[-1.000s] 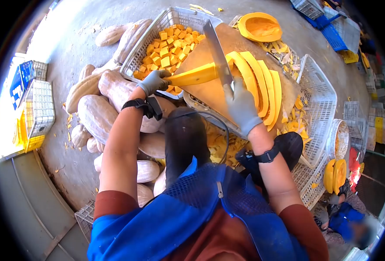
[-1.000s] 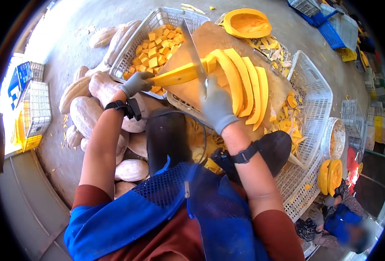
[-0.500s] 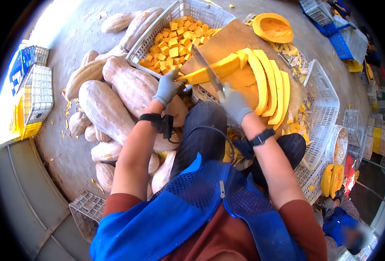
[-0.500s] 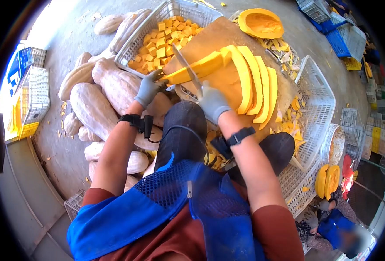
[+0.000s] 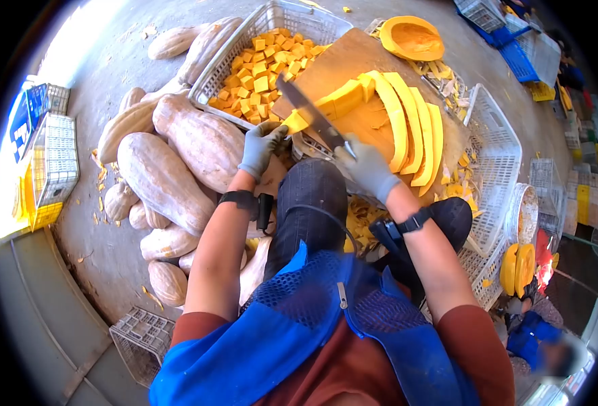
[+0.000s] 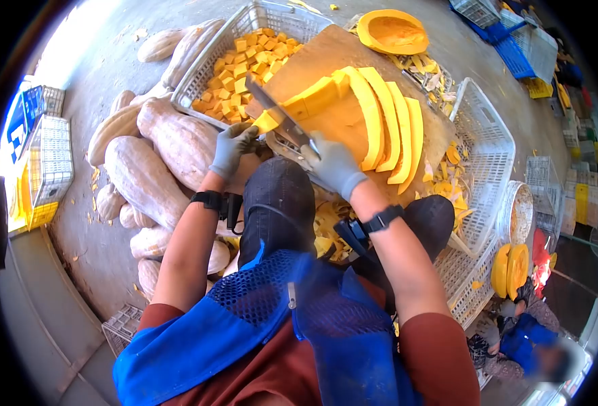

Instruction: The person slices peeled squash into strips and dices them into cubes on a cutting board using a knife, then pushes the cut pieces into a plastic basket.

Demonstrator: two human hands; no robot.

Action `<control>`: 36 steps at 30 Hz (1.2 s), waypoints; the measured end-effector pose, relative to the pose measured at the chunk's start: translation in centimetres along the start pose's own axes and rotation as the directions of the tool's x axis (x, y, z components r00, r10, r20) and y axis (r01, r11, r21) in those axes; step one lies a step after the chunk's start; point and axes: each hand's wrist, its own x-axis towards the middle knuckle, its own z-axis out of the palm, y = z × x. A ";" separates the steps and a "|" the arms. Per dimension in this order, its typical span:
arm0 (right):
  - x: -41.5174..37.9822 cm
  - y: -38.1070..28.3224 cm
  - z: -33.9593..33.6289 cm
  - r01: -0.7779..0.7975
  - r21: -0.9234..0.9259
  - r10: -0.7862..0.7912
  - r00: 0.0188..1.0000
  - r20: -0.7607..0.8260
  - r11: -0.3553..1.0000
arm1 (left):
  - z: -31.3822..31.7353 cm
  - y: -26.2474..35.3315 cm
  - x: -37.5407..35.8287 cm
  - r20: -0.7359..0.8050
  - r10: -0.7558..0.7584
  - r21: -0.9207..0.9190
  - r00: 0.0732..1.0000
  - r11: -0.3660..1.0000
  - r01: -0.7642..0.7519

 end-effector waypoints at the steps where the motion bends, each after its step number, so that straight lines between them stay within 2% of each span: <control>1: -0.8 0.4 0.1 0.011 0.075 -0.005 0.997 -0.076 0.997 | 0.2 0.2 0.1 -0.003 -0.029 -0.030 1.000 0.999 0.028; 4: -3.2 1.6 -0.5 -0.139 0.180 0.186 0.941 -0.282 0.974 | 0.3 1.2 1.1 0.023 -0.100 -0.148 0.995 0.984 0.102; 7: -5.0 3.2 0.1 -0.206 0.247 0.280 0.907 -0.315 0.947 | 1.9 2.9 1.4 0.118 0.057 -0.200 0.991 0.979 -0.032; 8: -4.9 3.6 0.5 -0.230 0.210 0.287 0.907 -0.308 0.950 | 2.2 3.1 2.1 0.188 0.068 -0.063 0.980 0.996 -0.057; 9: -4.7 3.5 1.1 -0.252 0.172 0.294 0.908 -0.300 0.952 | 2.5 2.9 2.7 0.250 0.218 0.140 0.943 0.956 -0.258; 10: -4.3 3.4 1.6 -0.272 0.134 0.300 0.909 -0.291 0.953 | 3.0 2.6 3.2 0.248 0.344 0.427 0.906 0.801 -0.420; 11: -3.5 3.2 2.1 -0.245 0.127 0.271 0.923 -0.272 0.961 | 3.7 2.3 3.6 0.280 0.457 0.665 0.844 0.541 -0.514; 12: -2.5 2.9 2.5 -0.217 0.120 0.241 0.937 -0.252 0.969 | 4.3 2.1 3.8 0.292 0.406 0.727 0.866 0.494 -0.476; 13: -1.3 2.4 2.7 -0.189 0.115 0.211 0.949 -0.233 0.975 | 5.3 2.9 3.4 0.287 0.365 0.821 0.886 0.383 -0.423; 15: 1.2 1.2 2.6 -0.101 0.102 0.115 0.984 -0.138 0.990 | 7.2 4.7 2.3 0.231 0.309 0.911 0.923 0.264 -0.317; 16: 1.9 0.7 2.2 -0.059 0.100 0.068 0.994 -0.089 0.993 | 7.2 4.5 2.9 0.166 0.347 0.909 0.923 0.309 -0.280; 18: 2.0 0.3 1.3 -0.059 0.183 0.081 0.990 -0.115 0.981 | 6.7 3.7 5.1 0.039 0.409 0.890 0.912 0.401 -0.218; 19: 2.1 0.0 0.6 -0.054 0.221 0.084 0.988 -0.129 0.974 | 6.1 3.4 5.9 -0.042 0.460 0.827 0.887 0.514 -0.227; 21: 0.0 -0.7 -1.4 -0.096 0.318 0.181 0.951 -0.249 0.943 | 3.5 0.7 9.8 -0.175 0.675 0.734 0.717 0.574 -0.362; 24: -4.1 1.9 -2.9 -0.127 0.367 0.278 0.875 -0.396 0.921 | 3.8 2.4 9.2 -0.275 0.753 0.744 0.597 0.561 -0.364; 27: -8.0 3.0 -5.0 -0.254 0.456 0.443 0.814 -0.375 0.853 | 6.3 4.1 9.1 0.128 0.789 0.820 0.601 0.256 -0.511; 28: -9.2 3.3 -5.4 -0.305 0.461 0.487 0.801 -0.349 0.833 | 7.6 4.8 8.8 0.305 0.803 0.843 0.513 0.022 -0.537; 29: -10.6 3.7 -5.6 -0.331 0.423 0.489 0.798 -0.352 0.844 | 9.1 5.6 8.6 0.318 0.621 0.789 0.717 0.246 -0.563; 30: -11.9 4.1 -5.8 -0.355 0.384 0.492 0.796 -0.354 0.852 | 10.7 6.4 8.5 0.360 0.383 0.725 0.851 0.459 -0.514; 31: -13.1 4.6 -5.7 -0.348 0.300 0.446 0.811 -0.378 0.888 | 12.2 6.6 8.6 0.423 0.118 0.661 0.898 0.638 -0.395; 32: -14.0 4.7 -5.6 -0.348 0.238 0.416 0.833 -0.366 0.907 | 13.6 4.6 9.5 0.484 0.206 0.519 0.851 0.715 -0.468; 35: -16.1 4.0 -5.5 -0.345 0.103 0.360 0.895 -0.261 0.933 | 17.0 4.4 7.2 0.562 0.086 0.655 0.823 0.561 -0.506; 36: -16.4 3.8 -5.1 -0.382 0.130 0.402 0.893 -0.203 0.915 | 17.8 4.5 7.1 0.595 -0.074 0.699 0.800 0.540 -0.469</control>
